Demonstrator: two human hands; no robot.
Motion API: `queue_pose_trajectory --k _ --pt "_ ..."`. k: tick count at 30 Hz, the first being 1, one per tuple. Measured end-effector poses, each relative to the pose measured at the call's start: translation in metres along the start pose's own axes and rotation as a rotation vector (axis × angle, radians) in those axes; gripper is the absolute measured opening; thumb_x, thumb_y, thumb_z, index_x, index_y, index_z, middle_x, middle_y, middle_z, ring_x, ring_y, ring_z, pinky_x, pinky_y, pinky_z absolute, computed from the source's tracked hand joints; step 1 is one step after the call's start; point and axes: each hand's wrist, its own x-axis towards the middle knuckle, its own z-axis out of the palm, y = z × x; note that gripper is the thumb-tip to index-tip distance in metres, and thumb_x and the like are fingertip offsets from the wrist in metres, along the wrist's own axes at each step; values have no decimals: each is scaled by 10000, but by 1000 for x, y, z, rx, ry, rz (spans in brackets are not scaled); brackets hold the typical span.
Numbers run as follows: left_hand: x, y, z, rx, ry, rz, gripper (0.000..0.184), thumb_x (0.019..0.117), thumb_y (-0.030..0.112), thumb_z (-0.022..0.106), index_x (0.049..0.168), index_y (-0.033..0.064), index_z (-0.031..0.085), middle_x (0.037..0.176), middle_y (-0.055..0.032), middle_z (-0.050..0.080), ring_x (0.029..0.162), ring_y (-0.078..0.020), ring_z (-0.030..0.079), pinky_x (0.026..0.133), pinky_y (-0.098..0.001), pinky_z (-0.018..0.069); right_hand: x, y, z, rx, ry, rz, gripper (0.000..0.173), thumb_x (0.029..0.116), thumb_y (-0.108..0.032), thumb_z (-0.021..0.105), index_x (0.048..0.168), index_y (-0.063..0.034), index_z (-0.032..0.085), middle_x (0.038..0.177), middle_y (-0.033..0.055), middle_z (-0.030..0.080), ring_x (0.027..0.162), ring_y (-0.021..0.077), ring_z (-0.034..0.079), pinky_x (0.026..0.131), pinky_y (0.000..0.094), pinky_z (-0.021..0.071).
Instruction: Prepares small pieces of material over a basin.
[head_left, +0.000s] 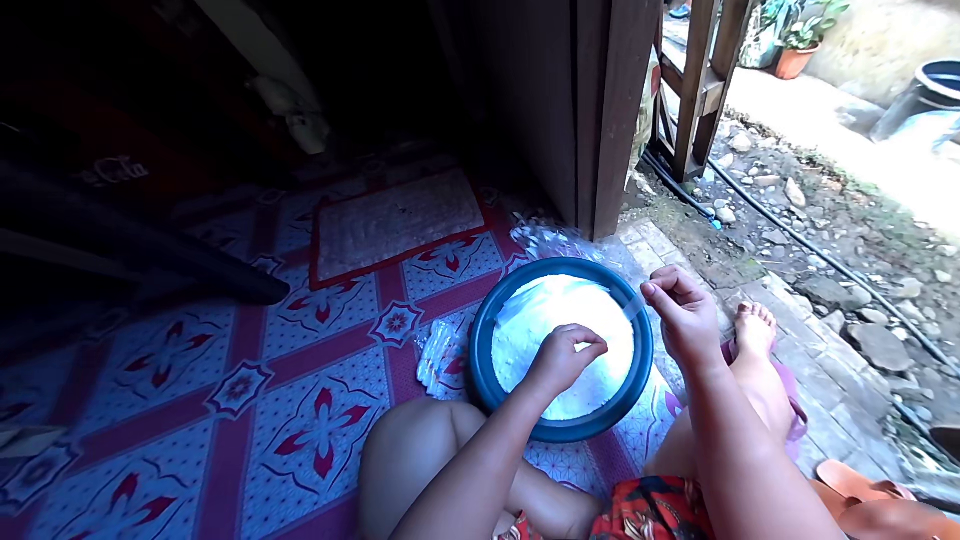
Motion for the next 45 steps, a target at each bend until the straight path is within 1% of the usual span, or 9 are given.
queue_pose_trajectory --k 6,12,19,21,25,32,38,42,45 --pt "-3 2 -1 -2 -52 -32 300 943 341 736 920 42 736 1058 -72 702 1105 -154 606 982 -340 455 0 2 0 88 -7 -8 112 948 -85 672 837 -83 685 897 3 643 821 86 621 736 257 556" --pt "-5 8 -9 19 -168 51 232 1026 203 605 1070 34 758 1194 -96 710 1229 -149 596 1082 -315 431 -1 -2 0 105 -23 -12 94 945 -83 683 853 -76 703 919 9 651 828 85 628 735 256 564" --pt "-6 33 -11 -252 -160 198 333 952 141 686 1244 -19 669 1118 -65 721 1075 -88 660 997 -272 516 -2 -5 0 113 -112 -11 88 948 -95 691 863 -81 711 922 -2 648 840 80 628 746 251 568" --pt "-5 45 -9 -283 -110 222 289 965 132 674 1212 -17 694 1095 -50 731 1055 -73 667 988 -259 522 -3 -5 1 90 -112 -4 86 945 -96 693 863 -80 711 921 -2 651 838 75 629 739 245 567" --pt "-3 56 -5 -338 37 182 100 888 86 774 973 34 772 941 9 754 932 -29 682 898 -222 548 -4 -5 3 76 -110 -8 90 944 -98 697 858 -75 710 924 4 656 850 82 636 749 249 568" --pt "-1 55 -3 -305 123 110 229 766 162 887 898 55 733 837 51 695 837 -3 636 814 -193 528 -6 -6 6 42 -115 0 92 941 -94 698 852 -79 710 919 -4 658 853 75 635 750 243 565" --pt "-4 47 -9 -318 -56 24 180 885 17 759 1061 -17 743 976 -40 763 942 -54 710 901 -223 572 -6 -7 2 35 -125 -8 89 939 -80 700 853 -67 719 919 5 658 849 83 637 743 245 571" --pt "-6 44 -12 -306 -171 172 351 901 -7 677 1249 -48 667 1135 -84 730 1086 -95 671 993 -269 530 -5 -10 3 11 -214 40 108 951 -103 693 852 -67 715 916 3 662 834 77 640 743 248 575" --pt "-4 53 -11 -399 -53 232 220 922 56 703 1123 -31 725 1054 -43 749 1041 -68 681 987 -257 538 -4 -8 5 -29 -253 67 116 954 -117 701 854 -60 718 904 10 666 812 81 649 736 259 584"
